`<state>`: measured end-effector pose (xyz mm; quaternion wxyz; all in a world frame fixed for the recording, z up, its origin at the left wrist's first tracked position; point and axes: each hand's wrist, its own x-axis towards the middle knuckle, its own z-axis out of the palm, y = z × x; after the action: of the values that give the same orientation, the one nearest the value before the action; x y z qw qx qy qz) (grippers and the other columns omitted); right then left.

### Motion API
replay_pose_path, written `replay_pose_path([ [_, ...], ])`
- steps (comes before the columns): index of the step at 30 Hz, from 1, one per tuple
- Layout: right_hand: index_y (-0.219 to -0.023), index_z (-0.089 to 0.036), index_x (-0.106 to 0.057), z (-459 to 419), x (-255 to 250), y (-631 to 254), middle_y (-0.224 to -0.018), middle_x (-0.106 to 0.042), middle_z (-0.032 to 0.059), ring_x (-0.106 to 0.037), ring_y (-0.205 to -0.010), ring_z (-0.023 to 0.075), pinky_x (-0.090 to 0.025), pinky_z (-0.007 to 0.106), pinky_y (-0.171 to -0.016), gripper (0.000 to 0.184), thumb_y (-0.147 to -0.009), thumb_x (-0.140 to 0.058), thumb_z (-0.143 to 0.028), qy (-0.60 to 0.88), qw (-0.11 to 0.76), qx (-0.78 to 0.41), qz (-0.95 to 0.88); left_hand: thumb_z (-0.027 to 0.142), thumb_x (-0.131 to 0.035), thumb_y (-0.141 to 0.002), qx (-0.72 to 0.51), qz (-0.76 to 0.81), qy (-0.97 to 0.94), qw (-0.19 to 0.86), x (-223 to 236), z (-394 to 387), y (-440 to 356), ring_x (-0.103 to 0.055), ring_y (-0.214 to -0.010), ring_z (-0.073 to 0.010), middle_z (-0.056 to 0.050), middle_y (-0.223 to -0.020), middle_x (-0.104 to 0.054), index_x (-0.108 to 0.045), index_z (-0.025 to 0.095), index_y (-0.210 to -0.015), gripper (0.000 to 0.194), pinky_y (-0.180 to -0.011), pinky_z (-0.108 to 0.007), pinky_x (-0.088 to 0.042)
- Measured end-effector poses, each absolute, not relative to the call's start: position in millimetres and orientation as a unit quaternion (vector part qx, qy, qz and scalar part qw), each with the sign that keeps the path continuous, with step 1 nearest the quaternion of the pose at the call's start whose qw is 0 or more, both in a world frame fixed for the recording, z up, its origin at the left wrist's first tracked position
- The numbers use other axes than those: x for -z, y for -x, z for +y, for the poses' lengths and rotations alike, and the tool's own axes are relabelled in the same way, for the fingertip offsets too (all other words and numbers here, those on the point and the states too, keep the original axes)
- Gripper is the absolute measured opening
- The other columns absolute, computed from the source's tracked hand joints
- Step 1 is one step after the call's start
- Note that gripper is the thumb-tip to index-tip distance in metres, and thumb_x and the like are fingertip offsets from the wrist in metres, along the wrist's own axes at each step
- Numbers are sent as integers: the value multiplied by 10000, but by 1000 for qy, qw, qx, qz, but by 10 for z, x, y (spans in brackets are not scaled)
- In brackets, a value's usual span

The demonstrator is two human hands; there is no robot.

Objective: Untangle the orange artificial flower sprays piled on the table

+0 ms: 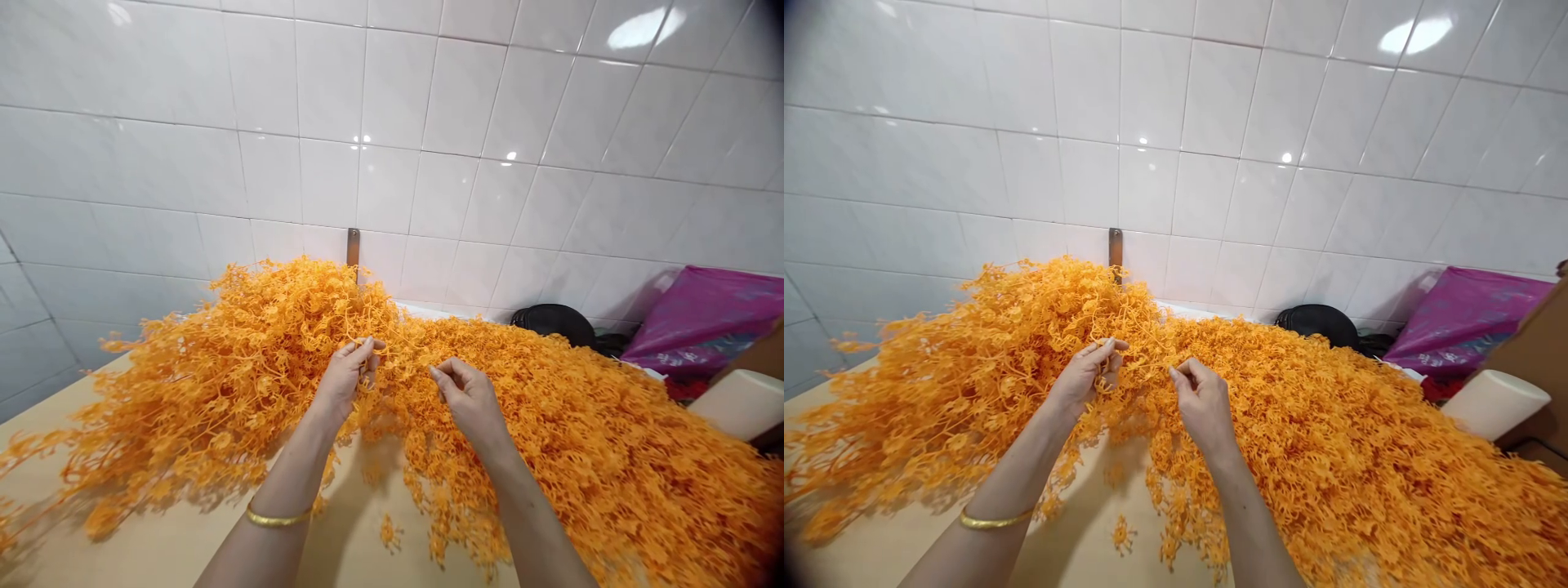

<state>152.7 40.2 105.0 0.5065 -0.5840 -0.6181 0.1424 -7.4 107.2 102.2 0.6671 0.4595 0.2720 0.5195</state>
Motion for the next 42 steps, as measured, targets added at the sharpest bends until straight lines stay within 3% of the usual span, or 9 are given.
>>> replay_pose_path([
  [8, -730, -183, -510, 264, -1210, -1526, -705, -507, 18, -485, -681, 136, -388, 261, -624, 210, -800, -425, -361, 535, 652, -51, -535, 373, -490, -759, -425, 168, -528, 716, -1112, 946, 116, -201, -312, -27, 80, -387, -276, -577, 140, -802, 253, -333, -174, -165],
  [11, -936, -209, -538, 182, -1289, -1473, -981, -529, 68, -482, -930, 197, -381, 341, -790, 228, -782, -459, -359, 492, 612, -8, -620, 355, -495, -760, -403, 161, -559, 707, -1194, 838, 122, -202, -331, -26, 75, -406, -284, -584, 137, -885, 267, -343, -175, -148],
  [14, -1117, -252, -473, 172, -1289, -1426, -1151, -469, 68, -362, -1110, 250, -306, 424, -893, 454, -696, -568, -391, 470, 495, -3, -731, 350, -494, -761, -383, 146, -586, 699, -1275, 756, 126, -198, -340, -29, 72, -409, -287, -578, 129, -951, 304, -349, -178, -149],
  [19, -785, -191, -567, 250, -1216, -1437, -806, -572, 44, -500, -826, 194, -374, 323, -736, 194, -741, -512, -372, 525, 458, -60, -715, 408, -437, -772, -453, 124, -512, 719, -1266, 852, 143, -306, -363, -42, 43, -491, -412, -532, 156, -1007, 358, -385, -189, -257],
  [24, -574, -184, -412, 270, -1207, -1457, -534, -390, -38, -355, -504, 92, -275, 216, -476, 252, -755, -473, -347, 550, 505, -130, -653, 455, -482, -725, -479, 243, -465, 704, -1119, 1014, 71, -369, -381, -39, 11, -573, -506, -558, 140, -816, 337, -377, -175, -265],
  [29, -576, -188, -378, 322, -1151, -1474, -535, -353, -38, -331, -481, 85, -261, 215, -447, 279, -743, -487, -383, 563, 522, -176, -616, 497, -520, -682, -470, 275, -481, 686, -1036, 1007, -14, -480, -492, -72, -22, -606, -561, -458, 138, -560, 384, -463, -188, -353],
  [33, -574, -187, -395, 353, -1125, -1493, -527, -415, -34, -392, -507, 92, -319, 219, -504, 278, -751, -489, -379, 537, 565, -228, -583, 302, -701, -561, -445, 264, -491, 701, -980, 997, -50, -518, -570, -74, 12, -613, -554, -487, 141, -641, 280, -547, -187, -376],
  [38, -623, -183, -430, 382, -1087, -1507, -526, -471, -33, -452, -551, 105, -370, 249, -611, 241, -746, -492, -382, 501, 579, -331, -551, 165, -739, -481, -351, 295, -476, 750, -918, 991, -116, -527, -527, -108, 3, -564, -561, -539, 150, -909, 472, -531, -240, -394],
  [42, -648, -176, -443, 410, -1046, -1547, -574, -472, -29, -444, -572, 109, -360, 248, -582, 187, -718, -507, -337, 538, 518, -314, -585, 171, -720, -493, -366, 312, -443, 757, -891, 966, -151, -509, -470, -99, 11, -518, -534, -588, 126, -773, 313, -477, -230, -387],
])
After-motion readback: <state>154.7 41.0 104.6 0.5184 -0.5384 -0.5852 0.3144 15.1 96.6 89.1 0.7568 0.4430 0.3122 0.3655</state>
